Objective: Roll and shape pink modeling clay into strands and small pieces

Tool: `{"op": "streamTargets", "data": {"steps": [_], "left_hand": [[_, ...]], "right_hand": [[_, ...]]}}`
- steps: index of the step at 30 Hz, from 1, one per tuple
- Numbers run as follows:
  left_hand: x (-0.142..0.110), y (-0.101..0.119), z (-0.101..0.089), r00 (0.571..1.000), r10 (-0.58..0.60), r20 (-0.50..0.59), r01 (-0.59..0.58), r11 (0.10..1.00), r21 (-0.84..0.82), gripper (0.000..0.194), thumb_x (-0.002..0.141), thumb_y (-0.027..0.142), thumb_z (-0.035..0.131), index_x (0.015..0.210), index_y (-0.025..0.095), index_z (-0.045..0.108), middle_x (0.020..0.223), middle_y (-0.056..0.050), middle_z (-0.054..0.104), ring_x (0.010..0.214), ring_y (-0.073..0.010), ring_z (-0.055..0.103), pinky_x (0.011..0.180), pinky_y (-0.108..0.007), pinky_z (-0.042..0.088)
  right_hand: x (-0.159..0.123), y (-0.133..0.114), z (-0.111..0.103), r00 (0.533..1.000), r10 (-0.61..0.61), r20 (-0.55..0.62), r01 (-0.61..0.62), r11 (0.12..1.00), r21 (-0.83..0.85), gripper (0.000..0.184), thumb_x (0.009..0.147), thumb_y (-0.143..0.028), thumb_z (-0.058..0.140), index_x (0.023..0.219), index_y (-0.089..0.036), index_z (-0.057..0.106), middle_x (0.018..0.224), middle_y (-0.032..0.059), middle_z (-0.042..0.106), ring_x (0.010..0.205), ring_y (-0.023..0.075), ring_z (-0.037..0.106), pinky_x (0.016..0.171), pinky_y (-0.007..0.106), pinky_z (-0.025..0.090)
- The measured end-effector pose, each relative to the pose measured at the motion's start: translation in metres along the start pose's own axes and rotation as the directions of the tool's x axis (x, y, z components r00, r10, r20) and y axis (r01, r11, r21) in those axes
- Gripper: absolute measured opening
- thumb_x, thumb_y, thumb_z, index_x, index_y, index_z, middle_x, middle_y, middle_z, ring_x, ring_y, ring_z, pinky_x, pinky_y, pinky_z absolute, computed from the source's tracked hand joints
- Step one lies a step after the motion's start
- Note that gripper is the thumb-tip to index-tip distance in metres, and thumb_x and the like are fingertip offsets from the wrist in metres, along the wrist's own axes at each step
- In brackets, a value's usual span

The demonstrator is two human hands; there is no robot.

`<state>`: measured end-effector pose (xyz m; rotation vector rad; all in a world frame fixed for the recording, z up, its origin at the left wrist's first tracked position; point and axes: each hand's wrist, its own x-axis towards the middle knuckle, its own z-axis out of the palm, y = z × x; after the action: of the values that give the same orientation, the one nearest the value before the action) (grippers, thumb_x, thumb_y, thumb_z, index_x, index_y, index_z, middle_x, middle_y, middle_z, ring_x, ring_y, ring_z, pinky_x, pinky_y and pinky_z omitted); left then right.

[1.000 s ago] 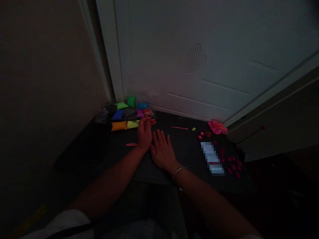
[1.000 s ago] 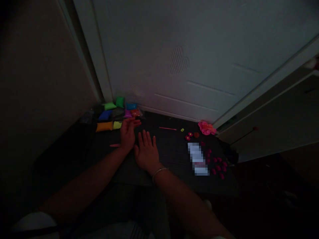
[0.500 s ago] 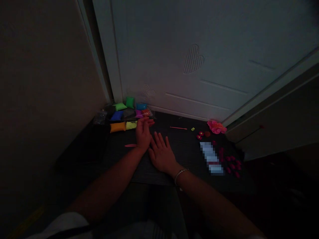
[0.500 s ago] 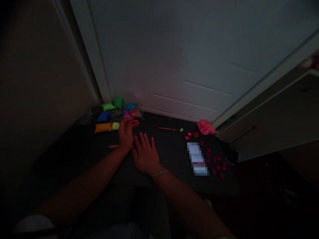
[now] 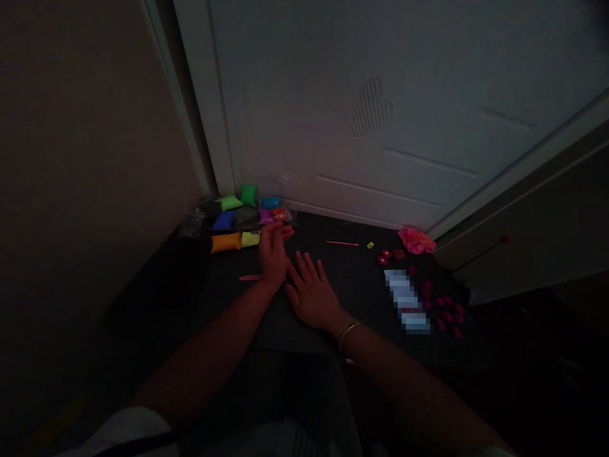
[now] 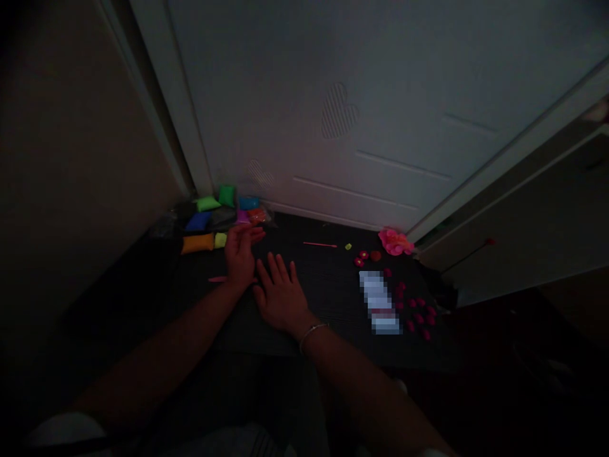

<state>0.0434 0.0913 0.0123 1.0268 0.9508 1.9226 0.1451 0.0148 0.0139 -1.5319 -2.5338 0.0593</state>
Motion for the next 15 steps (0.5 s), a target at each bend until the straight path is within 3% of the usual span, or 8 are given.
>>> {"op": "streamTargets", "data": {"steps": [5,12,15], "left_hand": [[0.001,-0.002,-0.002,1.000,0.015,0.006,-0.015,1.000,0.013,0.013,0.084,0.028,0.045,0.090,0.018,0.050,0.083,-0.003,0.062,0.076,-0.0127,0.063,0.073,-0.029,0.050],[0.001,-0.001,0.000,1.000,0.001,-0.013,-0.001,1.000,-0.011,0.013,0.083,0.030,0.046,0.088,0.018,0.050,0.082,-0.002,0.061,0.075,-0.0126,0.062,0.074,-0.030,0.050],[0.001,-0.001,0.001,1.000,0.002,-0.014,-0.002,1.000,-0.003,0.014,0.083,0.031,0.046,0.088,0.018,0.050,0.082,-0.003,0.061,0.075,-0.0128,0.062,0.074,-0.030,0.049]], "right_hand": [[0.032,0.019,0.003,0.994,0.113,-0.017,-0.113,0.993,-0.025,0.056,0.089,-0.040,0.029,0.138,-0.016,0.021,0.146,0.0115,0.011,0.134,0.0263,0.004,0.106,0.050,0.008],[-0.007,0.001,-0.001,1.000,-0.013,-0.010,0.012,1.000,-0.014,0.054,0.089,-0.043,0.026,0.138,-0.021,0.021,0.146,0.0088,0.012,0.135,0.0252,0.006,0.107,0.049,0.008],[-0.005,0.000,-0.001,1.000,0.004,-0.003,-0.004,1.000,-0.012,0.054,0.089,-0.043,0.026,0.138,-0.021,0.020,0.147,0.0086,0.011,0.135,0.0251,0.005,0.107,0.050,0.006]]}}
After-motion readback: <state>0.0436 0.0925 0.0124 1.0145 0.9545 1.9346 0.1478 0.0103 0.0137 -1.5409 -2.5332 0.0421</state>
